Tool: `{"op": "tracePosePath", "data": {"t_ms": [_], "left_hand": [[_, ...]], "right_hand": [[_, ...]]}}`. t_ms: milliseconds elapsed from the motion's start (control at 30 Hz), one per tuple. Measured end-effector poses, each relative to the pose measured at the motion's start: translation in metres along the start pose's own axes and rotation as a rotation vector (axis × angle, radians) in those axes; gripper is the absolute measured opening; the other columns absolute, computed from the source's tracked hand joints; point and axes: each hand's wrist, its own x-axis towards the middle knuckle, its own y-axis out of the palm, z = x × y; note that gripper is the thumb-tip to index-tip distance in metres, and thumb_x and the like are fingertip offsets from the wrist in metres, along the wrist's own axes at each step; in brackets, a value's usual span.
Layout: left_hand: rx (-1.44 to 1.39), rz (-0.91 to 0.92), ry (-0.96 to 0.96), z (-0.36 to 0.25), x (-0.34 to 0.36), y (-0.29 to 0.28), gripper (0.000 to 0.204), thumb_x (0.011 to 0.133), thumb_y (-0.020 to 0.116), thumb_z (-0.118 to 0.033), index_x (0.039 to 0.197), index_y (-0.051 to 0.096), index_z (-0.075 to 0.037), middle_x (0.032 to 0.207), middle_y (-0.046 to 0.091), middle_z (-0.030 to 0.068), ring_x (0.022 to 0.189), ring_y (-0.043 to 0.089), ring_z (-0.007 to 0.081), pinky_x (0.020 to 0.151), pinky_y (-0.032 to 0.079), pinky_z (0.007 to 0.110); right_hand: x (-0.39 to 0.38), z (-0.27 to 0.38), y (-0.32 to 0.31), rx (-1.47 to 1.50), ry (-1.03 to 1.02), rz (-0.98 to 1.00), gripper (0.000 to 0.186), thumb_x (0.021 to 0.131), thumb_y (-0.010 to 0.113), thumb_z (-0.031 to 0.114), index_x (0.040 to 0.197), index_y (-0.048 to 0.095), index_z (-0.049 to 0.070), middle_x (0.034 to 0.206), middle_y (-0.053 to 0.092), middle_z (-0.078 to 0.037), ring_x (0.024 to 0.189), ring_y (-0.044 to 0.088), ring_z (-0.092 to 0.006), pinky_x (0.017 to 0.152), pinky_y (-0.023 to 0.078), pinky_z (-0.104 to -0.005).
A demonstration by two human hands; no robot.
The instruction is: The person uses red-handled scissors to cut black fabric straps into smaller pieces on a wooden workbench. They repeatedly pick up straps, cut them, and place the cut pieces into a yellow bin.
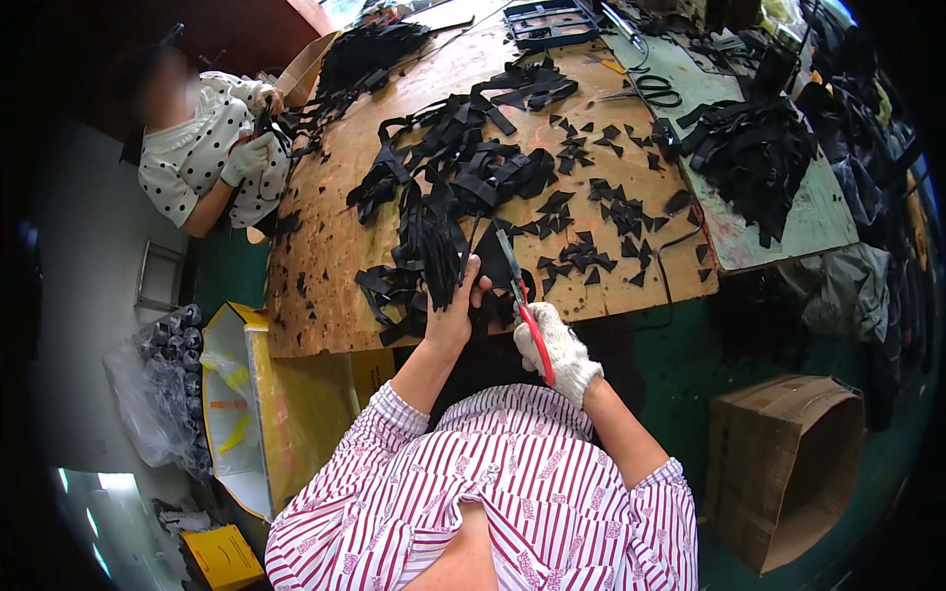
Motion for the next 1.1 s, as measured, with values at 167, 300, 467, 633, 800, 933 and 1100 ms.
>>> {"op": "tracePosePath", "data": {"t_ms": [167, 300, 467, 633, 800, 933, 1100], "left_hand": [[-0.364, -0.037, -0.109, 0.009, 0.004, 0.000, 0.024, 0.096, 0.041, -0.022, 0.111, 0.052, -0.007, 0.097, 0.064, 0.0111, 0.068, 0.053, 0.0097, 0.062, 0.039, 0.021], [-0.371, -0.041, -0.113, 0.012, 0.003, -0.002, 0.023, 0.096, 0.043, -0.021, 0.111, 0.052, -0.006, 0.094, 0.064, 0.0111, 0.067, 0.052, 0.0103, 0.060, 0.039, 0.021], [-0.180, -0.003, -0.107, -0.001, 0.000, 0.005, 0.030, 0.096, 0.042, -0.022, 0.117, 0.054, -0.005, 0.090, 0.064, 0.0082, 0.065, 0.049, 0.0087, 0.060, 0.038, 0.020], [-0.276, -0.004, -0.108, 0.000, -0.003, 0.007, 0.035, 0.096, 0.041, -0.024, 0.123, 0.053, -0.006, 0.089, 0.064, 0.0034, 0.064, 0.045, 0.0057, 0.062, 0.036, 0.018], [-0.181, 0.026, -0.123, 0.005, -0.003, 0.006, 0.036, 0.096, 0.040, -0.024, 0.124, 0.052, -0.006, 0.090, 0.063, 0.0017, 0.064, 0.044, 0.0049, 0.063, 0.035, 0.018], [-0.269, -0.067, -0.168, -0.015, 0.001, 0.013, 0.012, 0.089, 0.056, -0.018, 0.095, 0.054, -0.008, 0.075, 0.058, 0.0013, 0.060, 0.050, 0.0069, 0.052, 0.035, 0.019], [-0.366, -0.158, -0.216, -0.031, 0.003, 0.020, 0.014, 0.086, 0.065, -0.015, 0.079, 0.055, -0.009, 0.066, 0.055, 0.0010, 0.055, 0.051, 0.0074, 0.047, 0.035, 0.020]], "right_hand": [[-0.005, -0.004, 0.004, 0.229, 0.000, 0.003, 0.035, 0.086, 0.053, 0.020, 0.114, 0.042, 0.003, 0.068, 0.048, -0.002, 0.052, 0.049, -0.0104, 0.046, 0.042, -0.0235], [-0.004, -0.007, 0.006, 0.262, -0.004, 0.017, 0.034, 0.087, 0.053, 0.023, 0.113, 0.042, 0.003, 0.070, 0.049, -0.002, 0.052, 0.048, -0.0101, 0.046, 0.041, -0.0232], [0.006, -0.017, 0.000, 0.193, -0.096, 0.050, 0.036, 0.088, 0.051, 0.030, 0.111, 0.041, 0.004, 0.071, 0.049, -0.003, 0.051, 0.048, -0.0116, 0.046, 0.041, -0.0257], [-0.001, -0.008, 0.000, 0.163, -0.075, 0.018, 0.036, 0.087, 0.051, 0.030, 0.110, 0.042, 0.004, 0.070, 0.049, -0.003, 0.051, 0.049, -0.0126, 0.045, 0.041, -0.0264], [-0.003, 0.003, 0.000, 0.082, -0.020, 0.012, 0.033, 0.084, 0.050, 0.023, 0.109, 0.043, 0.003, 0.068, 0.048, -0.004, 0.049, 0.050, -0.0128, 0.044, 0.040, -0.0263], [-0.004, -0.006, 0.002, 0.179, -0.059, -0.037, 0.031, 0.084, 0.051, 0.021, 0.108, 0.043, 0.002, 0.066, 0.048, -0.003, 0.046, 0.047, -0.0116, 0.041, 0.038, -0.0251], [-0.006, -0.011, 0.008, 0.326, -0.120, -0.028, 0.032, 0.085, 0.053, 0.024, 0.106, 0.043, 0.002, 0.066, 0.047, -0.002, 0.043, 0.044, -0.0106, 0.038, 0.036, -0.0232]]}}
